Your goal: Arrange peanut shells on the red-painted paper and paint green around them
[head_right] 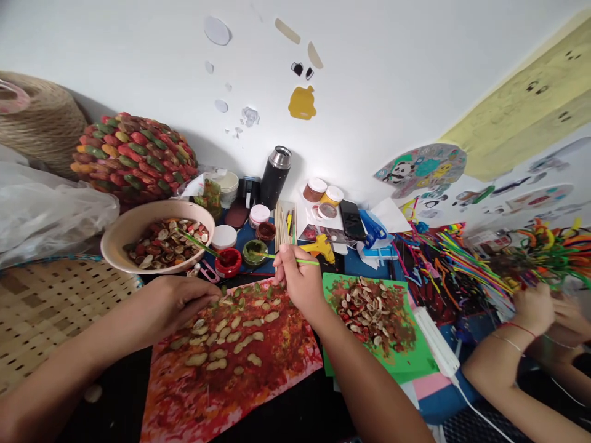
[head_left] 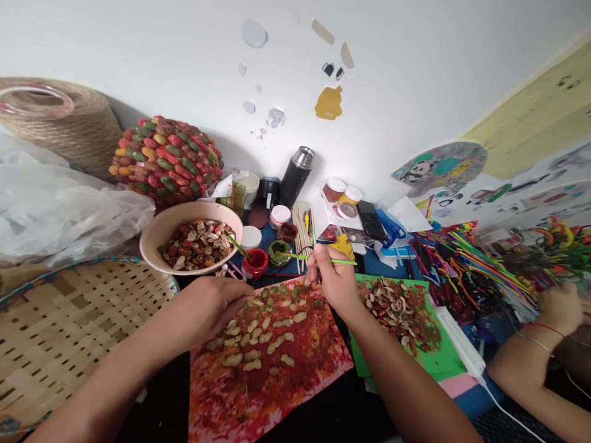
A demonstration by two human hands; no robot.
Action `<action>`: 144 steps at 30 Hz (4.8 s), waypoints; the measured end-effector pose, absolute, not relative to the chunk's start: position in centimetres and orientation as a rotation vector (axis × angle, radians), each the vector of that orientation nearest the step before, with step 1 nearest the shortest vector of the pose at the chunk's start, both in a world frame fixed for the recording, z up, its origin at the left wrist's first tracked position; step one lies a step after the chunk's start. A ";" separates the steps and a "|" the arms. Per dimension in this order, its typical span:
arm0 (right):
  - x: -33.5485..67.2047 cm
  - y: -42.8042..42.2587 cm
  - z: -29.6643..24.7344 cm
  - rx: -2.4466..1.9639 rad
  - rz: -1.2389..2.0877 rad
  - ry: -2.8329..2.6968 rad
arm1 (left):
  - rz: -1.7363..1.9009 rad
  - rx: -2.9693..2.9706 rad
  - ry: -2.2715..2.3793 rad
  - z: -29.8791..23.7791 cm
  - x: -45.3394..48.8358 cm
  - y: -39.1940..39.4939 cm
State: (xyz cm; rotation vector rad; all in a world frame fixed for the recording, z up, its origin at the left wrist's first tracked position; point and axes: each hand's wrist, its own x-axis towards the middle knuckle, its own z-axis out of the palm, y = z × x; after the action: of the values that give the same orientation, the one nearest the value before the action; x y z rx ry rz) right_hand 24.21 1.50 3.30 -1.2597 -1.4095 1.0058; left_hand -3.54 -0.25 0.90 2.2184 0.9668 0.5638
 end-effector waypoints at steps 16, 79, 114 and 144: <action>24.0 1.5 3.4 -1.222 1.064 -1.297 | 0.631 2.250 0.918 0.5 -3.6 -0.4; 24.4 -9.6 -0.9 -1.284 1.065 -1.437 | 0.566 2.189 1.047 0.7 -3.2 -0.1; 26.0 -9.5 -1.0 -1.322 0.976 -1.353 | 0.572 2.302 1.131 0.3 -3.3 0.1; 25.1 -9.5 -1.1 -1.308 0.891 -1.576 | 0.599 2.325 1.048 -0.5 -2.1 0.0</action>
State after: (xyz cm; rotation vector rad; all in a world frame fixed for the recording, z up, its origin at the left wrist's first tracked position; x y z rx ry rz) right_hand 25.14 -9.51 -1.15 -1.3082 -1.5764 0.8909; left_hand -2.15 -0.03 -0.52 2.3247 1.0479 0.5987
